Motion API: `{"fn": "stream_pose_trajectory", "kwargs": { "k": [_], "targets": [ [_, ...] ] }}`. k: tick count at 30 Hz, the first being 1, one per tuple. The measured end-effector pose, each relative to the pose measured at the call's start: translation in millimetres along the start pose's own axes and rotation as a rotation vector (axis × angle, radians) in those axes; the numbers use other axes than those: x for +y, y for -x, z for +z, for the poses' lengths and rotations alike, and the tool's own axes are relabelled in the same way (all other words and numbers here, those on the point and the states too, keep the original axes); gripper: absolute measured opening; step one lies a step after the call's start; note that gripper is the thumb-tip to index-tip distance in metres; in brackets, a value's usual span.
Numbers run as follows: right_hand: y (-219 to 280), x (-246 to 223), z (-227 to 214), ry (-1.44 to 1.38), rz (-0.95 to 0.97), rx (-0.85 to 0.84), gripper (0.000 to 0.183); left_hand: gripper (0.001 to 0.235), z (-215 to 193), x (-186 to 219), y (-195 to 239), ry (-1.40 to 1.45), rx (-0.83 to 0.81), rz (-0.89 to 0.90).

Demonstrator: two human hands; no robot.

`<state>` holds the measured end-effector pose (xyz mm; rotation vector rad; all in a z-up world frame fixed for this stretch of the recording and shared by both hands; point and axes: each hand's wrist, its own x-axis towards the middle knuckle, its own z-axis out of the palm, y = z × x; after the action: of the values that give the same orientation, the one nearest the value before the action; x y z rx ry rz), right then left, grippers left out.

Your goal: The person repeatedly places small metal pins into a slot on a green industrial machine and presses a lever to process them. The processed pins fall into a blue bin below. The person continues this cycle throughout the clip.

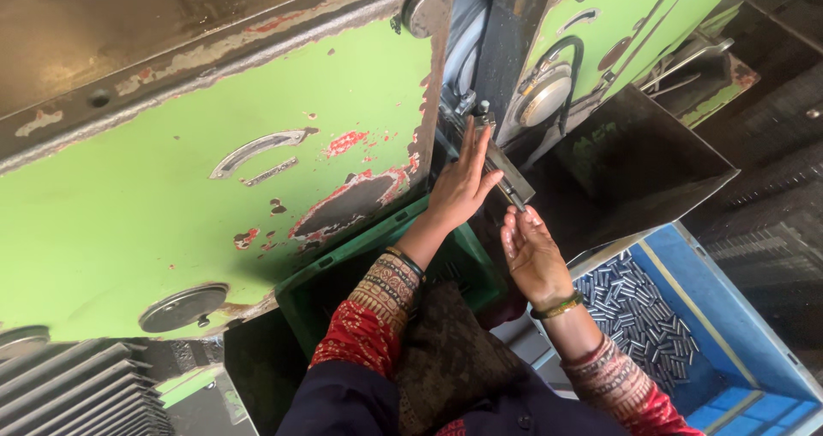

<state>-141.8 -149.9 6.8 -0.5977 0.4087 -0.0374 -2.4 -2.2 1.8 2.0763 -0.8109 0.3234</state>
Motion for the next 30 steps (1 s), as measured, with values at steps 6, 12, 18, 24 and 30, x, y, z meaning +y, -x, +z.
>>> {"fn": "stream_pose_trajectory", "kwargs": {
  "k": [6,12,18,24,30],
  "targets": [
    [-14.8,8.3,-9.1,0.002,0.0,0.025,0.004,0.103,-2.7,-2.6,-0.7,0.01,-0.006,0.038],
    [-14.8,5.8,5.0,0.035,-0.032,0.009,0.006,0.144,-9.1,6.8,-7.9,-0.043,-0.068,0.023],
    [40.5,-11.0,-17.4,0.125,-0.409,-0.126,0.015,0.14,-12.8,8.1,-5.1,-0.014,0.026,0.18],
    [46.0,-51.7,-173.4,0.616,-0.841,0.174,0.018,0.126,-2.1,-7.2,0.6,0.319,-0.062,0.094],
    [82.3,-99.0,-343.9,1.508,-0.443,0.731,0.05,0.117,-3.4,-13.8,2.2,0.348,-0.086,0.072]
  ]
}}
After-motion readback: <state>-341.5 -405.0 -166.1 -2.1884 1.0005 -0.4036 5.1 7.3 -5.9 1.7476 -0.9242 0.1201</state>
